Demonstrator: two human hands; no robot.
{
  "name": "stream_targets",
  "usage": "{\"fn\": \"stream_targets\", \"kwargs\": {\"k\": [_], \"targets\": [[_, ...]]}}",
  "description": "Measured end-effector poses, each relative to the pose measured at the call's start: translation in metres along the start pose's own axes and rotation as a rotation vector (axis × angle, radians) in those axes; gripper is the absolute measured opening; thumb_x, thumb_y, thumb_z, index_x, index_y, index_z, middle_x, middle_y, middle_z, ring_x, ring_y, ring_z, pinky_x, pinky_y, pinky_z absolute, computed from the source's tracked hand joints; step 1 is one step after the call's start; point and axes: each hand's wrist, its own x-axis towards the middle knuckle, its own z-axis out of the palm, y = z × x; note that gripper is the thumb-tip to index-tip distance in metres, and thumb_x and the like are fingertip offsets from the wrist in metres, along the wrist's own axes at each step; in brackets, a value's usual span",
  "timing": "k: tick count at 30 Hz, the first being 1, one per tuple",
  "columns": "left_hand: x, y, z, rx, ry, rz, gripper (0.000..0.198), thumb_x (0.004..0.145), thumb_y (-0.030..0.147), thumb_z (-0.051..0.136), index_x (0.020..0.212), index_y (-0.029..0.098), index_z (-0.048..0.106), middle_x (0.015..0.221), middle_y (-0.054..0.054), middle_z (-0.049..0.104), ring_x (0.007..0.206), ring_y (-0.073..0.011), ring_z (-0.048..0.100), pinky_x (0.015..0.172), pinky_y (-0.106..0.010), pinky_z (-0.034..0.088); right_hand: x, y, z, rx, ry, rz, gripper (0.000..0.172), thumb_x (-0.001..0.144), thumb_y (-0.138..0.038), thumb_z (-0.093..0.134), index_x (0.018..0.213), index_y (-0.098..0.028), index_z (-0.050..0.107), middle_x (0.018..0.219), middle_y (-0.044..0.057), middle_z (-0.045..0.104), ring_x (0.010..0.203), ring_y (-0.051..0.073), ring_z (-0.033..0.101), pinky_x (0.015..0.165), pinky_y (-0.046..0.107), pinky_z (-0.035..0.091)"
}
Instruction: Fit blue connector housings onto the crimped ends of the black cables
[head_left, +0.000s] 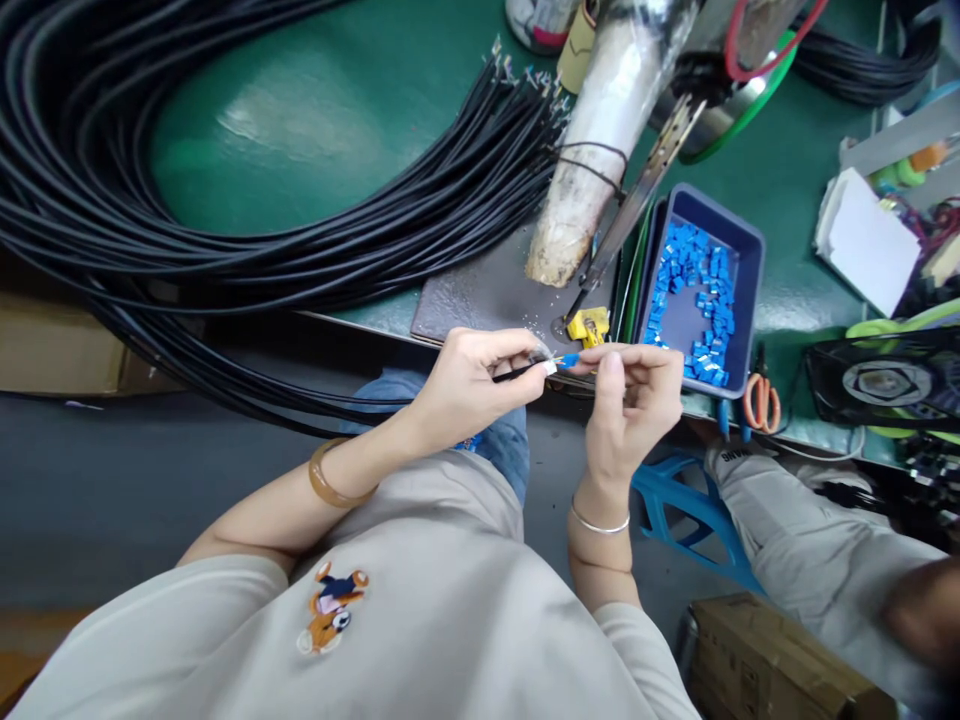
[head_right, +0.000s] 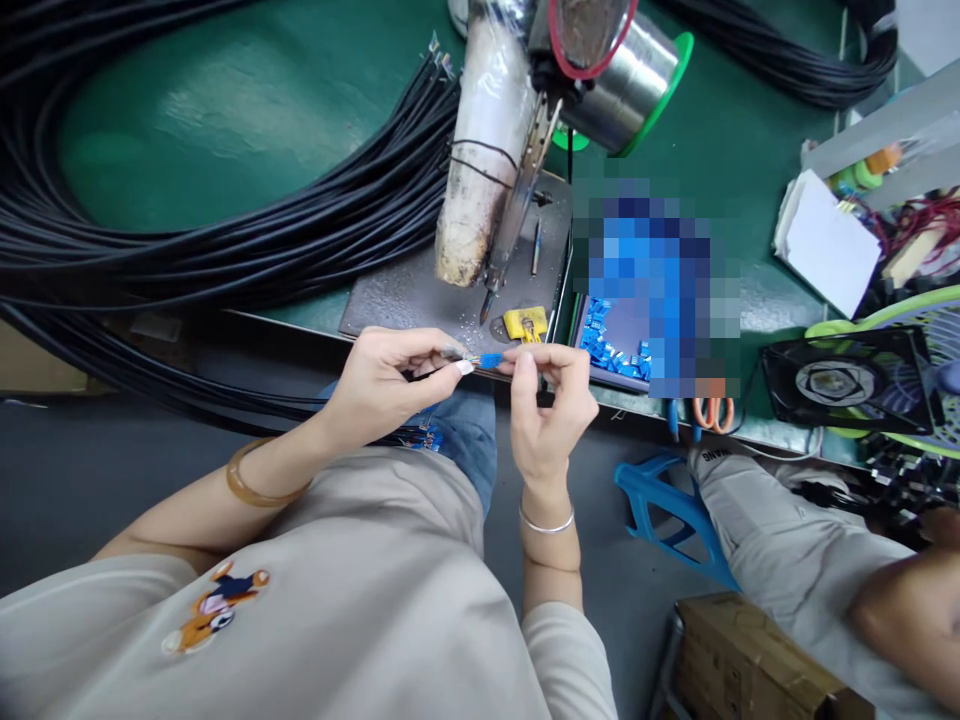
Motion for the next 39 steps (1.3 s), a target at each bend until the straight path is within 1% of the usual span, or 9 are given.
{"fn": "stream_targets", "kwargs": {"k": [5, 13, 15, 18, 20, 23, 26, 30, 39], "targets": [[0.002, 0.0, 0.001, 0.064, -0.01, -0.033, 0.024, 0.086, 0.02, 0.059, 0.063, 0.015, 0.053, 0.053, 0.006, 0.035, 0.05, -0.0046, 0.029, 0.047, -0.021, 0.024, 0.005, 0.0, 0.0, -0.106, -0.089, -0.07, 0.006, 0.093, -0.024, 0.065, 0.089, -0.021, 0.06, 0.078, -0.006, 0.063, 0.069, 0.006, 0.066, 0.066, 0.016, 0.054], [0.006, -0.006, 0.004, -0.012, 0.013, -0.046, 0.019, 0.087, 0.019, 0.057, 0.069, 0.014, 0.059, 0.057, 0.005, 0.034, 0.052, -0.0046, 0.027, 0.047, -0.021, 0.021, 0.004, -0.001, 0.005, -0.216, -0.041, -0.233, 0.006, 0.092, -0.019, 0.066, 0.095, -0.024, 0.066, 0.081, -0.005, 0.068, 0.067, 0.007, 0.067, 0.064, 0.02, 0.055], [0.007, -0.007, 0.005, -0.043, 0.029, -0.067, 0.017, 0.086, 0.018, 0.057, 0.069, 0.014, 0.059, 0.058, 0.005, 0.036, 0.053, -0.0045, 0.028, 0.047, -0.02, 0.021, 0.003, 0.0, 0.005, -0.207, 0.011, -0.226, 0.007, 0.093, -0.02, 0.065, 0.097, -0.025, 0.068, 0.08, -0.004, 0.069, 0.058, 0.007, 0.064, 0.055, 0.021, 0.052], [0.01, -0.008, 0.005, -0.047, 0.055, -0.089, 0.017, 0.086, 0.02, 0.058, 0.07, 0.014, 0.059, 0.057, 0.004, 0.039, 0.052, -0.0049, 0.031, 0.047, -0.02, 0.024, 0.0, 0.002, 0.005, -0.117, 0.201, -0.227, 0.013, 0.094, -0.024, 0.063, 0.106, -0.027, 0.069, 0.075, -0.004, 0.068, 0.048, 0.007, 0.059, 0.042, 0.022, 0.044], [0.011, -0.008, 0.005, -0.043, 0.065, -0.089, 0.019, 0.087, 0.022, 0.058, 0.07, 0.015, 0.058, 0.055, 0.004, 0.041, 0.051, -0.0054, 0.035, 0.047, -0.02, 0.026, -0.002, 0.004, 0.005, -0.032, 0.277, -0.219, 0.018, 0.094, -0.021, 0.062, 0.111, -0.027, 0.066, 0.074, -0.005, 0.068, 0.048, 0.008, 0.062, 0.04, 0.021, 0.045], [0.013, -0.008, 0.005, -0.052, 0.072, -0.098, 0.02, 0.086, 0.023, 0.058, 0.068, 0.015, 0.055, 0.054, 0.004, 0.043, 0.049, -0.0055, 0.038, 0.047, -0.021, 0.029, -0.004, 0.005, 0.006, -0.067, 0.215, -0.277, 0.023, 0.09, -0.012, 0.066, 0.108, -0.026, 0.066, 0.088, -0.003, 0.076, 0.07, 0.015, 0.076, 0.058, 0.026, 0.061], [0.013, -0.008, 0.005, -0.058, 0.064, -0.11, 0.021, 0.086, 0.022, 0.057, 0.067, 0.016, 0.052, 0.054, 0.004, 0.042, 0.048, -0.0052, 0.038, 0.047, -0.02, 0.029, -0.005, 0.005, 0.009, -0.227, 0.076, -0.408, 0.023, 0.086, -0.009, 0.069, 0.103, -0.024, 0.067, 0.108, 0.003, 0.078, 0.094, 0.019, 0.077, 0.081, 0.033, 0.065], [0.014, -0.008, 0.005, -0.061, 0.058, -0.107, 0.02, 0.086, 0.021, 0.056, 0.068, 0.016, 0.05, 0.055, 0.005, 0.038, 0.05, -0.0044, 0.032, 0.047, -0.02, 0.026, -0.003, 0.007, 0.013, -0.315, 0.029, -0.463, 0.017, 0.088, -0.012, 0.067, 0.1, -0.024, 0.064, 0.112, 0.004, 0.077, 0.092, 0.018, 0.077, 0.081, 0.032, 0.065], [0.019, -0.003, 0.005, -0.1, 0.051, -0.127, 0.017, 0.083, 0.02, 0.057, 0.068, 0.016, 0.05, 0.058, 0.005, 0.033, 0.052, -0.0048, 0.027, 0.046, -0.02, 0.022, 0.004, 0.007, 0.012, -0.223, 0.031, -0.426, 0.02, 0.086, -0.01, 0.068, 0.1, -0.024, 0.065, 0.112, 0.005, 0.077, 0.096, 0.02, 0.076, 0.082, 0.037, 0.064]]}}
